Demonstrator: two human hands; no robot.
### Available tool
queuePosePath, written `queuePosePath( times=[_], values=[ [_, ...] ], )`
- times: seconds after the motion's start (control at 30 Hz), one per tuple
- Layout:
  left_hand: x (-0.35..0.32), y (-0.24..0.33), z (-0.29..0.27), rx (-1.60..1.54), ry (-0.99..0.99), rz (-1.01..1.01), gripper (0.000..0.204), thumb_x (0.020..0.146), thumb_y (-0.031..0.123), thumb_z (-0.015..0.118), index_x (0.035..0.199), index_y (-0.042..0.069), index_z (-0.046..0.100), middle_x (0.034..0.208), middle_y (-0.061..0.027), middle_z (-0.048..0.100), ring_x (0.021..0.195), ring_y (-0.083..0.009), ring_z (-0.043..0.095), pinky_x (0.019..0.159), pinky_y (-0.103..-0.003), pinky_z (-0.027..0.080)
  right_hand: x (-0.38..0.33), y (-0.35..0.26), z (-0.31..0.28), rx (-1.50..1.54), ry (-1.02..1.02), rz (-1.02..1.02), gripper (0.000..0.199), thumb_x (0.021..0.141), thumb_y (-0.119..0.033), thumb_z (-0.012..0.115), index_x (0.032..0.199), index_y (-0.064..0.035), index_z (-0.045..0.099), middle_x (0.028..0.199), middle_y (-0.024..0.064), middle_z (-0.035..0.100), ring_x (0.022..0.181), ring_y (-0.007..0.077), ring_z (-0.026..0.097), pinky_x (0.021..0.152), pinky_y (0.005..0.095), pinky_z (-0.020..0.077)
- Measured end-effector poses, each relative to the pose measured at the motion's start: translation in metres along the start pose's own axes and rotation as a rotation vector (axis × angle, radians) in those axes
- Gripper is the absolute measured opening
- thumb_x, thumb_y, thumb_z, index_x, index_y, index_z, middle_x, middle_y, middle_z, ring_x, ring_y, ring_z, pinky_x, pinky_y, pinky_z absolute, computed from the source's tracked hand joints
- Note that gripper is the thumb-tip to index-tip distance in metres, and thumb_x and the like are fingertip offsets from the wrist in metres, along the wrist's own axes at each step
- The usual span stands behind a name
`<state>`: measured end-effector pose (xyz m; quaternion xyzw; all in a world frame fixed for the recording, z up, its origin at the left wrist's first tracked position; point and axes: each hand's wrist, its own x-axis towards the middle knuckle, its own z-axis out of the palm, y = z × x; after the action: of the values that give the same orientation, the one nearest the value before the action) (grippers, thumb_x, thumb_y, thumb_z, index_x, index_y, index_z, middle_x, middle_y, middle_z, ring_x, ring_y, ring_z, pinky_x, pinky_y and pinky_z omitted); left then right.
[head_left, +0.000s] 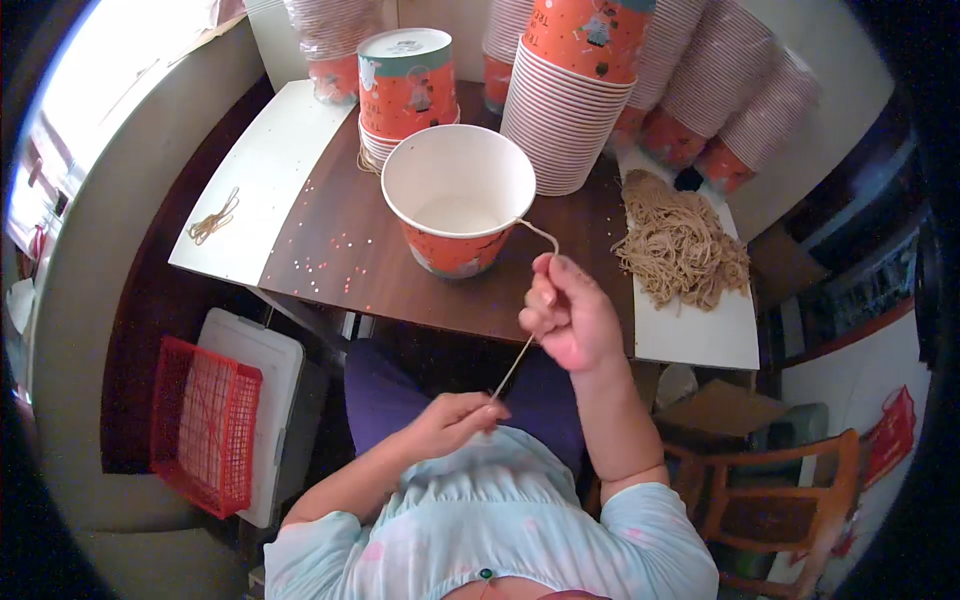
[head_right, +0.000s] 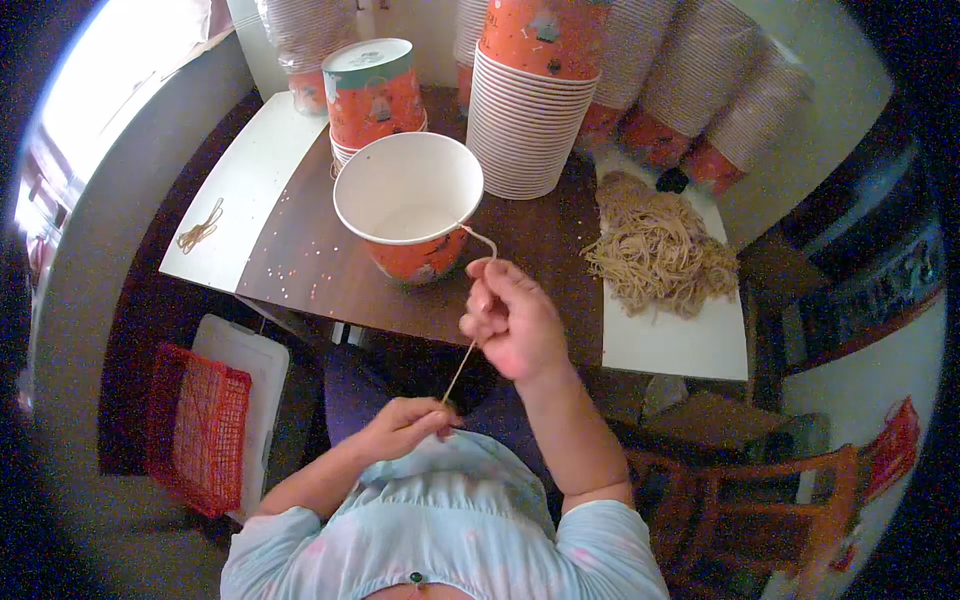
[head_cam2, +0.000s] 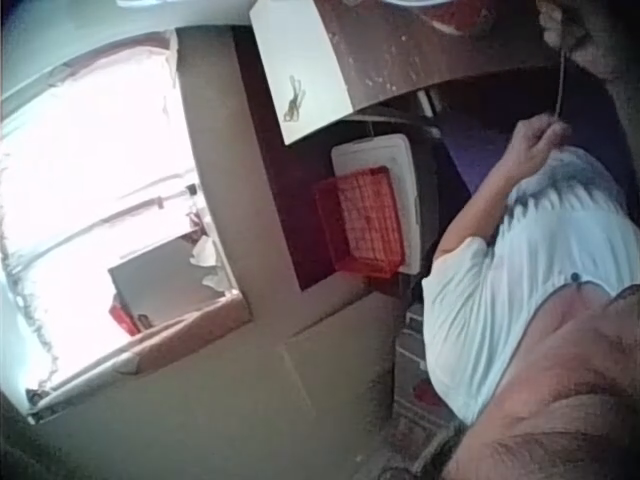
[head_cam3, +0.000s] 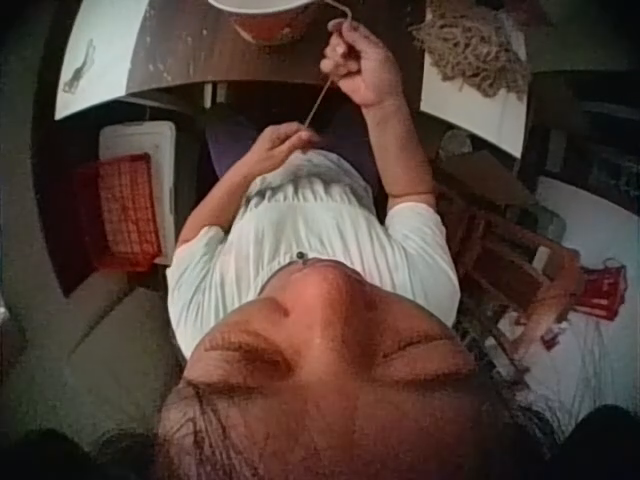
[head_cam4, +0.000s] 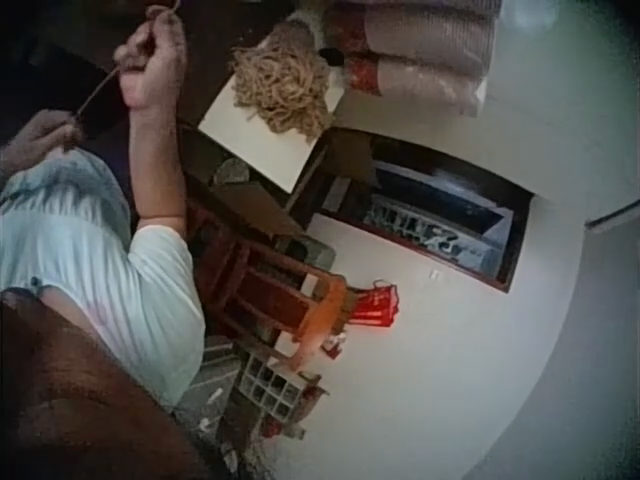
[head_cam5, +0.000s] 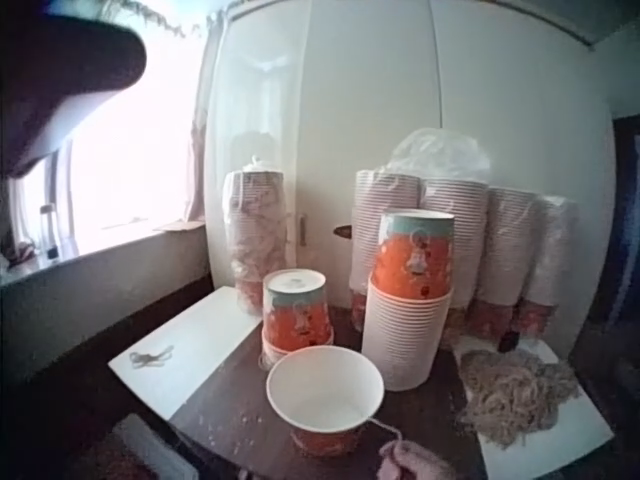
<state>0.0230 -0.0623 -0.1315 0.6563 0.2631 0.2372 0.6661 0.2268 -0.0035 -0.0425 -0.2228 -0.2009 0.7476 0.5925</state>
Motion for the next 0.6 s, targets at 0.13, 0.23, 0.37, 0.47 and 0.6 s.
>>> queuePosePath(
  times=[0.13,0.23,0.37,0.47,0.6],
  values=[
    [-0.049,-0.003,-0.04,-0.005,0.189,-0.21,0.028,0.097,0.023,0.047,0.097,0.0,0.063,0.076,-0.0013,0.06,0.071,-0.0086,0.055,0.067,-0.024,0.046,0.009,-0.028,-0.019,-0.166,0.135,-0.072,0.016,0.094,-0.018,0.05,0.097,-0.0052,0.059,0.06,-0.0019,0.049,0.043,0.0046,0.029,0.045,0.0209,0.0271],
    [-0.06,0.019,-0.052,-0.013,0.262,-0.224,0.028,0.095,0.023,0.05,0.091,0.0,0.065,0.071,-0.0014,0.058,0.067,-0.0072,0.053,0.061,-0.023,0.044,0.01,-0.016,-0.024,-0.645,0.136,-0.276,0.023,0.09,-0.015,0.055,0.108,-0.0011,0.057,0.08,0.0051,0.058,0.064,0.0129,0.051,0.061,0.0272,0.0434],
    [-0.036,0.072,-0.057,-0.05,0.153,-0.17,0.028,0.093,0.023,0.053,0.084,0.0,0.066,0.067,-0.0011,0.058,0.063,-0.0078,0.052,0.059,-0.023,0.043,-0.015,0.008,0.027,-1.76,0.232,-1.1,0.058,0.078,-0.019,0.069,0.127,0.0016,0.045,0.125,0.0201,0.049,0.115,0.0326,0.048,0.097,0.0393,0.039],
    [-0.012,0.095,-0.055,-0.129,0.034,-0.202,0.028,0.092,0.022,0.053,0.083,0.0,0.066,0.064,0.0005,0.057,0.063,-0.0076,0.051,0.058,-0.023,0.043,-0.034,0.02,0.052,-1.489,-0.474,-0.625,0.069,0.074,-0.025,0.073,0.13,0.0017,0.041,0.127,0.0196,0.048,0.117,0.0329,0.047,0.1,0.0421,0.0363],
    [-0.002,0.098,-0.061,-0.256,-0.065,-0.185,0.029,0.093,0.023,0.051,0.08,0.001,0.065,0.066,-0.0016,0.058,0.059,-0.0077,0.047,0.057,-0.022,0.039,-0.028,0.034,0.051,-1.424,-0.482,-0.258,0.055,0.075,-0.016,0.073,0.123,-0.0008,0.051,0.101,0.0099,0.059,0.08,0.0162,0.06,0.07,0.0274,0.048]
  ],
)
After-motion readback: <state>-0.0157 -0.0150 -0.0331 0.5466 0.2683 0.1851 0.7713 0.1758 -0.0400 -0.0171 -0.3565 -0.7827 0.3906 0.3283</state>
